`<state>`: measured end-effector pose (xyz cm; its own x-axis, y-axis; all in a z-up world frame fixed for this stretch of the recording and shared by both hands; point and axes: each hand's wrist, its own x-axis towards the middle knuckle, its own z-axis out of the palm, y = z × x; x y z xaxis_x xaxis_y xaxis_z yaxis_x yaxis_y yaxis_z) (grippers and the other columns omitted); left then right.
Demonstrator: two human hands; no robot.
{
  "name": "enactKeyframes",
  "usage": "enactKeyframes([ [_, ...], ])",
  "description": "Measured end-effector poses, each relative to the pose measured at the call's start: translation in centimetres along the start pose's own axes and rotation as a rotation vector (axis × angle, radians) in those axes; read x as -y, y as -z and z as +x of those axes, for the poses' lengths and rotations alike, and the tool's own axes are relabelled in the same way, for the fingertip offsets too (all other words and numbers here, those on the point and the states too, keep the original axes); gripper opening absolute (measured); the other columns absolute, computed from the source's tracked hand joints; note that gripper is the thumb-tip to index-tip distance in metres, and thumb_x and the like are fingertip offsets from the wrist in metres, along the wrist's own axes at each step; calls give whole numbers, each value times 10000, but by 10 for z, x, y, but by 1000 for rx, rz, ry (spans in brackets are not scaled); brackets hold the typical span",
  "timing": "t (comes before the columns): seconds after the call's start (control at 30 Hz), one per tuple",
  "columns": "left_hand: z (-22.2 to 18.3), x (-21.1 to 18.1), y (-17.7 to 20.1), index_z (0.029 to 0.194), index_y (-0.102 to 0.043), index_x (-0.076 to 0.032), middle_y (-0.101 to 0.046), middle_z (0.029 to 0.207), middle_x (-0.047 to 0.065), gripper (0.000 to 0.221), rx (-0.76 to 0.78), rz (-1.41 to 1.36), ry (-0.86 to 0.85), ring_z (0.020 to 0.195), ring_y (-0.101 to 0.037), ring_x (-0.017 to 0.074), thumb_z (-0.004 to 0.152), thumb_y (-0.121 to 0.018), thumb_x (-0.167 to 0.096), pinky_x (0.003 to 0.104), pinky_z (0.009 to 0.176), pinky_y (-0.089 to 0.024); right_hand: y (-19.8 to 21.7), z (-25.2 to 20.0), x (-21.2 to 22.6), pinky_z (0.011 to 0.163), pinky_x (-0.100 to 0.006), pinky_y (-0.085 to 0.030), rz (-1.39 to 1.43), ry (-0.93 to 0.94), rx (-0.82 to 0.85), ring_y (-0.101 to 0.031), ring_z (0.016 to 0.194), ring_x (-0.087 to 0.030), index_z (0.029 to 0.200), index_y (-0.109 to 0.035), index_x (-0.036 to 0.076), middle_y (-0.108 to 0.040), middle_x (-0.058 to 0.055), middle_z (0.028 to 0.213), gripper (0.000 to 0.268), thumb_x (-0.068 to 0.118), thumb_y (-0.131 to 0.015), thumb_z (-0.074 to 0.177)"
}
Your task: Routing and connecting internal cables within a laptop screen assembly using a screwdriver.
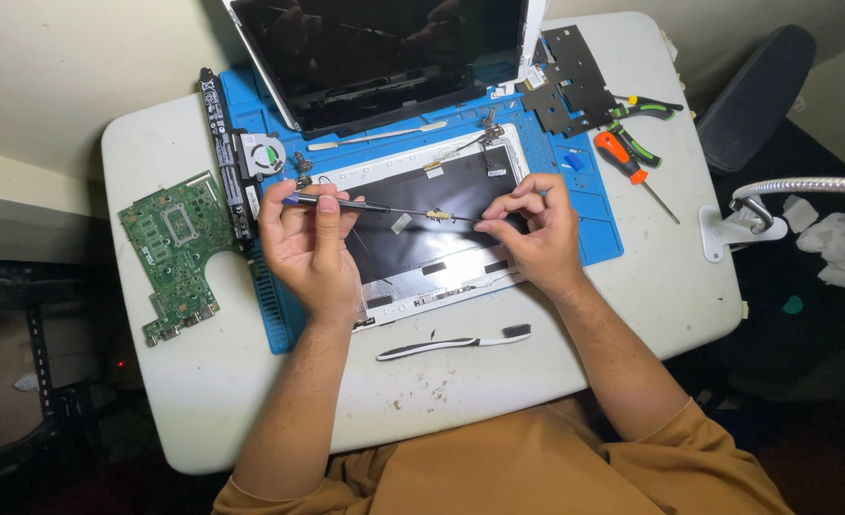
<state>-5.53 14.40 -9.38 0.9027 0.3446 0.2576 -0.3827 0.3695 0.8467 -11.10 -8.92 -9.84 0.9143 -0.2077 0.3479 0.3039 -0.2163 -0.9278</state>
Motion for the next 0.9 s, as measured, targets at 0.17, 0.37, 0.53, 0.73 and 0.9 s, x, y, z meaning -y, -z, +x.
enactKeyframes([
  [0.17, -1, -2, -3, 1339, -477, -34, -672, 1043, 225, 375, 5, 3, -5, 956, -710, 226, 1020, -672, -62, 456, 849, -683, -1, -1, 1, 842, -271, -562, 15, 2, -4, -645, 743, -120, 1088, -441, 40, -761, -103, 824, 515, 11, -886, 831],
  [0.37, -1, 1, 0, 1332, -475, -45, -670, 1055, 222, 374, 7, -4, 10, 961, -711, 234, 1017, -676, -55, 465, 859, -678, -4, -1, 3, 817, -274, -566, 0, 13, -26, -650, 733, -117, 1067, -444, 52, -769, -99, 823, 514, 25, -895, 824],
  [0.53, -2, 3, 2, 1336, -453, -51, -653, 1065, 225, 380, 18, 13, 20, 964, -710, 248, 1022, -668, -44, 477, 864, -682, -4, 1, 11, 836, -275, -556, -58, 12, -69, -673, 733, -118, 1033, -465, 61, -782, -95, 830, 471, 28, -888, 829],
  [0.73, 1, 6, 11, 1383, -432, -81, -636, 1105, 214, 398, 57, -3, 56, 984, -708, 245, 1046, -640, -40, 504, 921, -672, -6, -1, 7, 867, -272, -550, -10, -39, -92, -681, 741, -93, 1033, -485, 81, -787, -69, 829, 462, 56, -892, 817],
  [0.9, 2, -2, 9, 1380, -405, -130, -607, 1156, 171, 394, 84, -11, 83, 1023, -700, 230, 1060, -618, -47, 490, 983, -670, -7, 1, 10, 842, -246, -561, 66, -115, -83, -690, 732, -90, 1059, -483, 88, -791, -70, 835, 473, 65, -888, 816],
])
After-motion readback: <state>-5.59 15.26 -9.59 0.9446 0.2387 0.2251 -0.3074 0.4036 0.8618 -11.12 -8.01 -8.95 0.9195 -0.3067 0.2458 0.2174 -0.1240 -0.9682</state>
